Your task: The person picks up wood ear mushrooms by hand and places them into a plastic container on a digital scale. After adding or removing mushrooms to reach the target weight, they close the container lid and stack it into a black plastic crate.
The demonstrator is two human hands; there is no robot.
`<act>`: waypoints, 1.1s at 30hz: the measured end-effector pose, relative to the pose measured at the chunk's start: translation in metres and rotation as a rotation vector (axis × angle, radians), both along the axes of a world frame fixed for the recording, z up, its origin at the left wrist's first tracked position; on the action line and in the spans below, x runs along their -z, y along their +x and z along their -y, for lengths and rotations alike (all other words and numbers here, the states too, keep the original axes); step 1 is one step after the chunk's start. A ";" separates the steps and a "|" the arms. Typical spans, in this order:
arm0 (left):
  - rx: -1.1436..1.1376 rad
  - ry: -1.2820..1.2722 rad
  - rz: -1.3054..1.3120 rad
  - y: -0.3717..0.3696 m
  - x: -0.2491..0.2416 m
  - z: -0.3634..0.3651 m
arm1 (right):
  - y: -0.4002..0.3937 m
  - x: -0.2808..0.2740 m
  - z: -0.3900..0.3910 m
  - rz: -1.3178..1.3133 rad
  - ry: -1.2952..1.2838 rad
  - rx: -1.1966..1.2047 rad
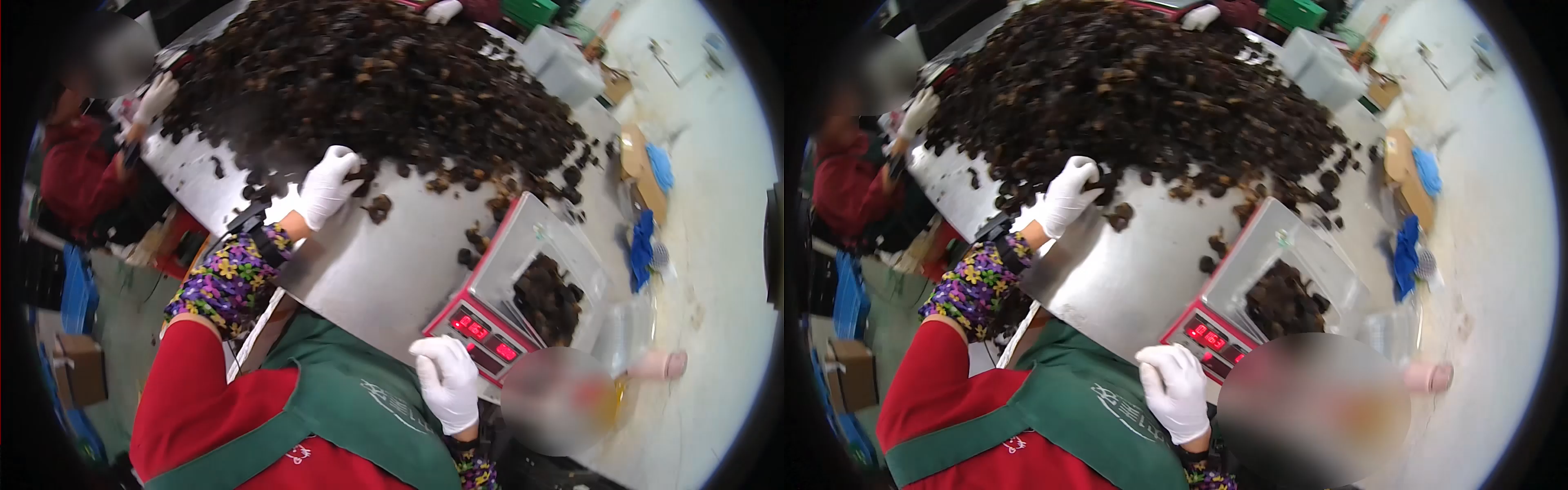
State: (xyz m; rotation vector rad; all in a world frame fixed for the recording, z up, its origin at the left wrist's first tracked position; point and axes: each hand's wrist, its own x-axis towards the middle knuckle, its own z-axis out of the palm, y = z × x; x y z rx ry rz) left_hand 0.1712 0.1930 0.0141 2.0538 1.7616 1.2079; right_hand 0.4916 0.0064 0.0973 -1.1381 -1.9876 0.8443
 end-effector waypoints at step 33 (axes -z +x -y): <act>0.184 -0.169 0.070 0.122 -0.031 0.003 | 0.163 -0.036 0.044 -0.155 0.170 0.673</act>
